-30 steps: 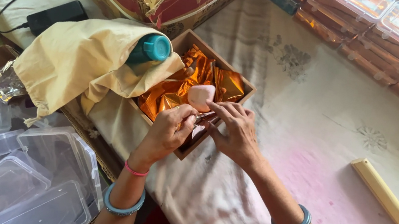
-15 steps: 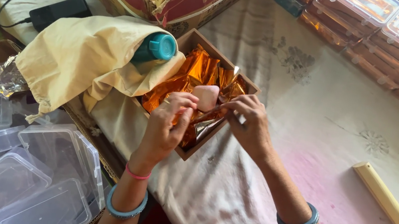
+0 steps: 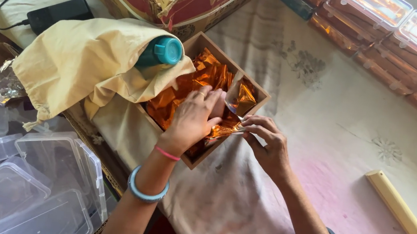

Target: The person wraps a wooden stick in orange foil using a wooden roller to smooth the edges. They then wipe the wooden roller with a pink cloth and place it into a wooden casing. Finally, they wrap another wooden stick in orange foil.

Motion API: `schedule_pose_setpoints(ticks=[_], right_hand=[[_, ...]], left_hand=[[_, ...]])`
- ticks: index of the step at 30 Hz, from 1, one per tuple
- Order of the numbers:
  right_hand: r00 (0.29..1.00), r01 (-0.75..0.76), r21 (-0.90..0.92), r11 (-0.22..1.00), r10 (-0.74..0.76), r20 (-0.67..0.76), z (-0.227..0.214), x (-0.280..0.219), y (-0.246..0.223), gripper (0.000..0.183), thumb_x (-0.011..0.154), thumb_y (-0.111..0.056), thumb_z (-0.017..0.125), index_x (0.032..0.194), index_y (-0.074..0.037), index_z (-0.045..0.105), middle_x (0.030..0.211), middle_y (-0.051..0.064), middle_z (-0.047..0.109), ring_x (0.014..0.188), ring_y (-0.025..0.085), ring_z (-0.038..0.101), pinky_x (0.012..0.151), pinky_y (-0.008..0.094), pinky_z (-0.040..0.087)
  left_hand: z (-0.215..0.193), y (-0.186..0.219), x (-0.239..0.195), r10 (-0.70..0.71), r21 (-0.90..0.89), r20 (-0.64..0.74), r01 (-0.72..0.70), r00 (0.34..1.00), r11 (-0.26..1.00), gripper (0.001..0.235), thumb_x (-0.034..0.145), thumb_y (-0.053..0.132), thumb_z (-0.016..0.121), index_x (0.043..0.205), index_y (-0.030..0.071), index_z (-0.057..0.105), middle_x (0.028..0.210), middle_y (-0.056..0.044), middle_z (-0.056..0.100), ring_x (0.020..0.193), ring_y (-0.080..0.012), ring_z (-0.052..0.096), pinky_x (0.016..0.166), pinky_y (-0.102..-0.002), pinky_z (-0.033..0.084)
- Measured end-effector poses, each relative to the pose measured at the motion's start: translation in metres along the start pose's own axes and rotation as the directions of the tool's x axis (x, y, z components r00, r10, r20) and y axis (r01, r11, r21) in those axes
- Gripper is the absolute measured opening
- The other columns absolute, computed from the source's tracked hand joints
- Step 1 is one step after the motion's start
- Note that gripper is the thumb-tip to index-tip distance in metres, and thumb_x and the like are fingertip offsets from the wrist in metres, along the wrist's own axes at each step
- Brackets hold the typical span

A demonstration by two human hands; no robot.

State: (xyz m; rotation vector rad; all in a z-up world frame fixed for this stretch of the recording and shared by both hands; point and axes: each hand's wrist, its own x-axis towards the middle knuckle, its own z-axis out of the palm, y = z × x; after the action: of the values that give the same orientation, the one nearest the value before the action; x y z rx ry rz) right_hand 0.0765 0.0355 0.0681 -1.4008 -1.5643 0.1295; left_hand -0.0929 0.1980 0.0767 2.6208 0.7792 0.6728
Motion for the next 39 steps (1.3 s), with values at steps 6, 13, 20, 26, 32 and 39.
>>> schedule_pose_setpoints(ticks=[6, 13, 20, 26, 32, 39], right_hand=[[0.998, -0.009, 0.024, 1.0, 0.01, -0.063, 0.002, 0.0, -0.004, 0.018, 0.085, 0.002, 0.079, 0.101, -0.003, 0.073, 0.111, 0.008, 0.073, 0.116, 0.026, 0.069, 0.099, 0.038, 0.055], [0.964, -0.167, 0.05, 0.985, 0.174, -0.202, 0.004, -0.016, 0.024, 0.014, 0.091, 0.009, 0.072, 0.102, 0.001, 0.071, 0.111, 0.01, 0.074, 0.095, 0.016, 0.073, 0.08, 0.029, 0.061], [0.759, -0.286, 0.309, 0.907, 0.412, -0.505, -0.063, -0.04, 0.063, 0.008, 0.104, 0.001, 0.063, 0.11, 0.002, 0.068, 0.101, 0.003, 0.068, 0.088, 0.01, 0.066, 0.079, 0.028, 0.06], [0.661, -0.39, 0.399, 0.83, 0.554, -0.507, -0.1, -0.117, 0.092, 0.011, 0.109, -0.008, 0.065, 0.103, 0.0, 0.068, 0.098, 0.004, 0.068, 0.087, 0.009, 0.063, 0.082, 0.029, 0.059], [0.624, -0.561, 0.276, 0.781, 0.618, -0.479, -0.116, -0.155, 0.053, 0.014, 0.104, -0.011, 0.061, 0.104, 0.001, 0.069, 0.097, 0.003, 0.071, 0.085, 0.008, 0.065, 0.079, 0.026, 0.058], [0.611, -0.679, 0.159, 0.717, 0.671, -0.42, -0.12, -0.169, 0.019, 0.014, 0.103, -0.011, 0.067, 0.109, 0.0, 0.074, 0.091, 0.006, 0.069, 0.081, 0.012, 0.058, 0.07, 0.029, 0.048]], left_hand=[[0.0, 0.005, 0.021, -0.143, 0.135, 0.182, 0.119, 0.973, 0.984, 0.073, 0.069, 0.025, 0.088, 0.131, 0.006, 0.054, 0.128, -0.018, 0.059, 0.117, -0.0376, 0.06, 0.101, -0.046, 0.049], [0.002, -0.017, 0.014, -0.224, -0.016, 0.026, 0.224, 0.974, 0.974, 0.066, 0.063, 0.037, 0.09, 0.11, 0.0, 0.062, 0.104, -0.022, 0.067, 0.097, -0.04, 0.068, 0.088, -0.048, 0.056], [0.008, -0.023, 0.013, -0.213, 0.024, 0.02, 0.213, 0.977, 0.977, 0.062, 0.064, 0.033, 0.085, 0.112, 0.001, 0.061, 0.11, -0.024, 0.065, 0.103, -0.0422, 0.065, 0.092, -0.051, 0.052], [0.021, -0.033, 0.013, -0.165, 0.123, 0.093, 0.153, 0.982, 0.98, 0.05, 0.083, 0.035, 0.076, 0.116, 0.002, 0.059, 0.12, -0.026, 0.062, 0.116, -0.0434, 0.058, 0.104, -0.052, 0.044], [-0.009, 0.01, 0.003, -0.036, 0.097, -0.003, 0.036, 0.999, 0.995, 0.055, 0.081, 0.037, 0.08, 0.119, 0.001, 0.064, 0.121, -0.021, 0.064, 0.115, -0.04, 0.06, 0.102, -0.049, 0.047], [-0.025, 0.108, 0.0, 0.207, -0.227, -0.145, -0.237, 0.967, 0.945, 0.041, 0.094, 0.023, 0.072, 0.127, 0.001, 0.065, 0.127, -0.016, 0.065, 0.117, -0.0364, 0.063, 0.099, -0.044, 0.052]])
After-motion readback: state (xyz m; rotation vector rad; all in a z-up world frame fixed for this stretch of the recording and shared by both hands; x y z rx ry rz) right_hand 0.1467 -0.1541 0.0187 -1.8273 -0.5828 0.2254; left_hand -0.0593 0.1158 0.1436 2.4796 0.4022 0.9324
